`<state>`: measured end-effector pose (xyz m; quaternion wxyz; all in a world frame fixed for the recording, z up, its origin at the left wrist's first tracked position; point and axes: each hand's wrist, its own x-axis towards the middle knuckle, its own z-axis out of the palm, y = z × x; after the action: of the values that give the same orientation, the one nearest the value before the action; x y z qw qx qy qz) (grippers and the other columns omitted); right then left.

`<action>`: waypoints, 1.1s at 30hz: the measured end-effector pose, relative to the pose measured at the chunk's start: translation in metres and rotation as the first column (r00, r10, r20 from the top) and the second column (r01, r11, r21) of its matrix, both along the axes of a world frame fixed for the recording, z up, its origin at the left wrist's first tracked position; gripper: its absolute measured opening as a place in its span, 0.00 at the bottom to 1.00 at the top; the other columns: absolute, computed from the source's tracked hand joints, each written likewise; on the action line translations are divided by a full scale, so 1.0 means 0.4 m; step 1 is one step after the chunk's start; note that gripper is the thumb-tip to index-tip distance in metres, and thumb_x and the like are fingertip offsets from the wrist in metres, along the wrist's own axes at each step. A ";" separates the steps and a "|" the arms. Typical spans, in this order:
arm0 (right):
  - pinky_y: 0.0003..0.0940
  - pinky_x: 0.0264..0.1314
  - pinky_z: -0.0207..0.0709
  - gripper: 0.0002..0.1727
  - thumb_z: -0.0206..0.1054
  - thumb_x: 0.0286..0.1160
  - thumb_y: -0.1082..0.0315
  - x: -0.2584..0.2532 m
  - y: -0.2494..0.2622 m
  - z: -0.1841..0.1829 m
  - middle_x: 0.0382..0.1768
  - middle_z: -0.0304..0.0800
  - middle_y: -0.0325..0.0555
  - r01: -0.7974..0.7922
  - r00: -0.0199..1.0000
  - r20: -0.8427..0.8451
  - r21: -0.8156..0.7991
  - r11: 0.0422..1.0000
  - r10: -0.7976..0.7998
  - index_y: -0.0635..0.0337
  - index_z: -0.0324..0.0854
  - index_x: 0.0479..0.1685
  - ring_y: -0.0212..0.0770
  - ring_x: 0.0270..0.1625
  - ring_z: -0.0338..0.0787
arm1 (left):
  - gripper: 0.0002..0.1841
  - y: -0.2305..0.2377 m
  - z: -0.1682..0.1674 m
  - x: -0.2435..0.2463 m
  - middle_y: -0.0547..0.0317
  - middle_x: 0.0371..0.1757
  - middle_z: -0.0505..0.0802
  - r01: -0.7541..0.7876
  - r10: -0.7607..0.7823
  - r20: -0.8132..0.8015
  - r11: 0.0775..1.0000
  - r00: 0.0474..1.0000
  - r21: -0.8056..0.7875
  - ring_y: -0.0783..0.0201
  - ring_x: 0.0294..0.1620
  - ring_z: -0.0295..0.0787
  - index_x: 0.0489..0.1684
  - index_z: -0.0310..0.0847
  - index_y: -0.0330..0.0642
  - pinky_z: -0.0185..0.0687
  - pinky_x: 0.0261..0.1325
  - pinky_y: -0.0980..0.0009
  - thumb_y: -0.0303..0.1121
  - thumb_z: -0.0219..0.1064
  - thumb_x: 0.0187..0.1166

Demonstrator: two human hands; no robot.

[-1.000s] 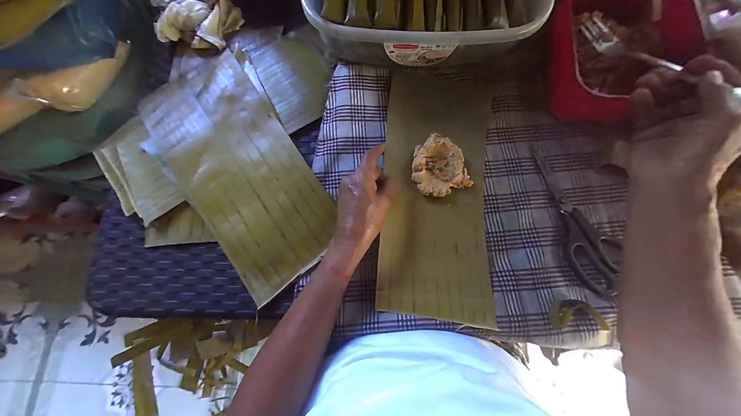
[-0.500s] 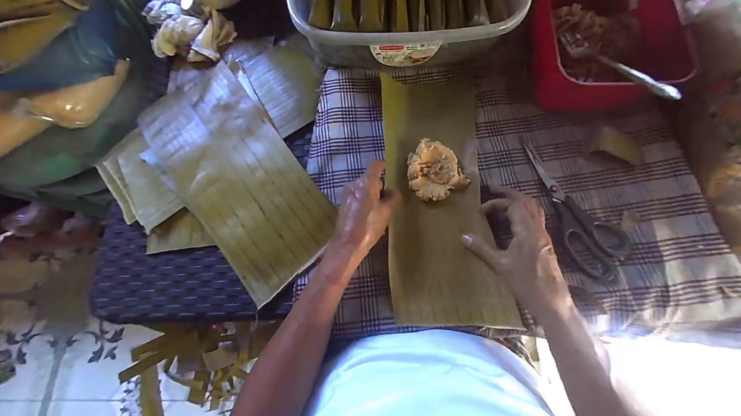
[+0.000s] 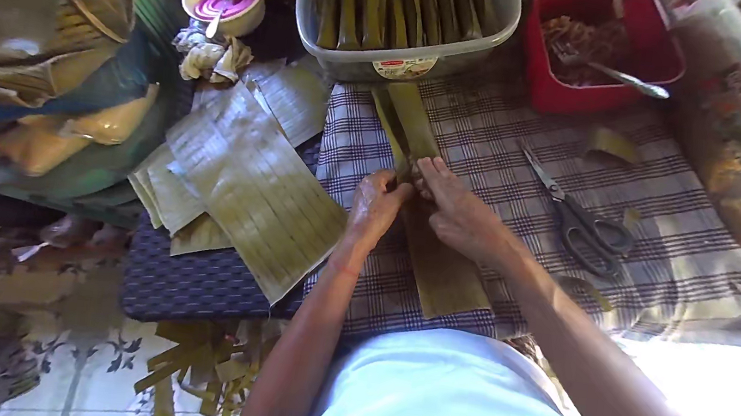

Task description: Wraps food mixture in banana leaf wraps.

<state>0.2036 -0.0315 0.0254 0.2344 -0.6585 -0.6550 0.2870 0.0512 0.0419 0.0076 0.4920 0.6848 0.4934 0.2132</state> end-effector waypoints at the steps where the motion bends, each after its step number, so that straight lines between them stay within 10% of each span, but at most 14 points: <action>1: 0.51 0.84 0.68 0.43 0.61 0.77 0.78 0.021 0.012 0.026 0.90 0.59 0.57 0.018 0.997 -0.078 -0.025 1.000 -0.020 0.59 0.49 0.95 0.55 0.86 0.71 | 0.11 0.002 0.004 0.003 0.49 0.48 0.93 -0.024 0.025 0.036 0.999 0.999 -0.040 0.56 0.45 0.91 0.55 0.87 0.40 0.87 0.50 0.52 0.35 0.66 0.84; 3: 0.55 0.72 0.78 0.45 0.64 0.79 0.77 0.043 0.029 0.039 0.87 0.66 0.58 0.056 0.989 -0.139 0.054 0.997 -0.048 0.58 0.44 0.96 0.58 0.74 0.84 | 0.13 0.011 0.020 0.023 0.48 0.52 0.93 -0.072 0.084 0.106 0.991 0.991 -0.113 0.58 0.50 0.91 0.62 0.85 0.39 0.85 0.57 0.54 0.30 0.66 0.83; 7: 0.47 0.90 0.60 0.44 0.55 0.80 0.81 0.052 0.036 -0.005 0.95 0.46 0.55 0.003 0.972 -0.234 0.043 0.999 0.007 0.58 0.40 0.97 0.53 0.92 0.60 | 0.15 0.009 0.043 0.059 0.48 0.56 0.92 -0.069 0.075 0.160 0.997 0.984 -0.041 0.61 0.56 0.89 0.64 0.86 0.36 0.83 0.63 0.58 0.26 0.65 0.81; 9: 0.37 0.83 0.68 0.45 0.55 0.68 0.82 0.076 0.033 -0.028 0.94 0.51 0.52 0.087 0.842 -0.538 0.057 0.995 -0.043 0.61 0.49 0.95 0.42 0.88 0.67 | 0.15 0.002 0.059 0.076 0.46 0.56 0.92 -0.046 0.042 0.131 0.998 0.991 0.029 0.57 0.53 0.91 0.64 0.85 0.35 0.85 0.60 0.55 0.25 0.65 0.81; 11: 0.32 0.72 0.78 0.52 0.56 0.53 0.81 0.090 0.022 -0.044 0.86 0.67 0.55 0.270 0.632 -0.756 0.009 0.963 -0.170 0.59 0.49 0.94 0.37 0.77 0.79 | 0.18 -0.006 0.093 0.106 0.41 0.60 0.91 0.017 -0.020 0.022 0.992 1.000 0.122 0.50 0.58 0.90 0.69 0.82 0.34 0.83 0.62 0.50 0.26 0.67 0.81; 13: 0.29 0.71 0.78 0.51 0.54 0.57 0.83 0.099 0.007 -0.065 0.85 0.68 0.55 0.349 0.515 -0.831 -0.020 0.937 -0.209 0.57 0.46 0.95 0.34 0.74 0.81 | 0.21 -0.016 0.119 0.154 0.35 0.64 0.87 0.139 -0.101 -0.163 0.960 0.982 0.242 0.42 0.63 0.87 0.74 0.78 0.31 0.82 0.66 0.47 0.25 0.65 0.81; 17: 0.26 0.76 0.73 0.48 0.48 0.64 0.83 0.087 -0.007 -0.055 0.86 0.66 0.53 0.356 0.464 -0.861 -0.037 0.934 -0.211 0.59 0.41 0.95 0.32 0.77 0.78 | 0.25 -0.033 0.130 0.256 0.33 0.75 0.80 0.363 -0.191 -0.584 0.912 0.789 0.193 0.42 0.70 0.84 0.83 0.66 0.27 0.80 0.70 0.51 0.26 0.56 0.88; 20: 0.28 0.72 0.74 0.50 0.49 0.57 0.89 0.079 -0.008 -0.033 0.86 0.66 0.55 0.414 0.426 -0.864 -0.076 0.907 -0.266 0.62 0.49 0.94 0.35 0.77 0.78 | 0.23 -0.010 0.114 0.251 0.33 0.73 0.80 0.385 -0.220 -0.586 0.907 0.780 0.172 0.40 0.71 0.83 0.80 0.68 0.26 0.79 0.71 0.49 0.27 0.56 0.88; 25: 0.32 0.86 0.63 0.47 0.55 0.62 0.84 0.043 0.006 -0.006 0.91 0.58 0.53 0.344 0.673 -0.705 0.029 0.939 -0.225 0.63 0.53 0.93 0.37 0.89 0.64 | 0.21 0.023 0.079 0.134 0.41 0.66 0.89 0.138 -0.120 -0.103 0.972 0.987 0.191 0.50 0.67 0.87 0.74 0.80 0.35 0.80 0.73 0.52 0.27 0.66 0.82; 28: 0.54 0.92 0.54 0.44 0.60 0.72 0.84 0.018 0.029 -0.004 0.93 0.49 0.62 0.167 0.917 -0.374 0.035 0.985 -0.142 0.65 0.50 0.94 0.58 0.94 0.54 | 0.24 0.013 0.052 0.078 0.46 0.69 0.88 -0.053 0.048 0.096 0.997 0.994 0.049 0.56 0.66 0.86 0.78 0.77 0.39 0.79 0.70 0.54 0.28 0.64 0.81; 33: 0.46 0.84 0.67 0.45 0.67 0.70 0.83 0.068 0.022 -0.018 0.87 0.65 0.57 0.239 0.824 -0.528 -0.002 0.971 -0.205 0.61 0.54 0.93 0.50 0.85 0.72 | 0.14 0.023 0.039 0.062 0.42 0.63 0.87 -0.131 0.133 0.061 0.990 0.989 -0.044 0.50 0.61 0.85 0.59 0.85 0.35 0.79 0.64 0.46 0.36 0.62 0.86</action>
<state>0.2307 -0.0229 0.0181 0.4566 -0.6191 -0.4940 0.4052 0.0758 0.0511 0.0233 0.5058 0.6336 0.5260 0.2571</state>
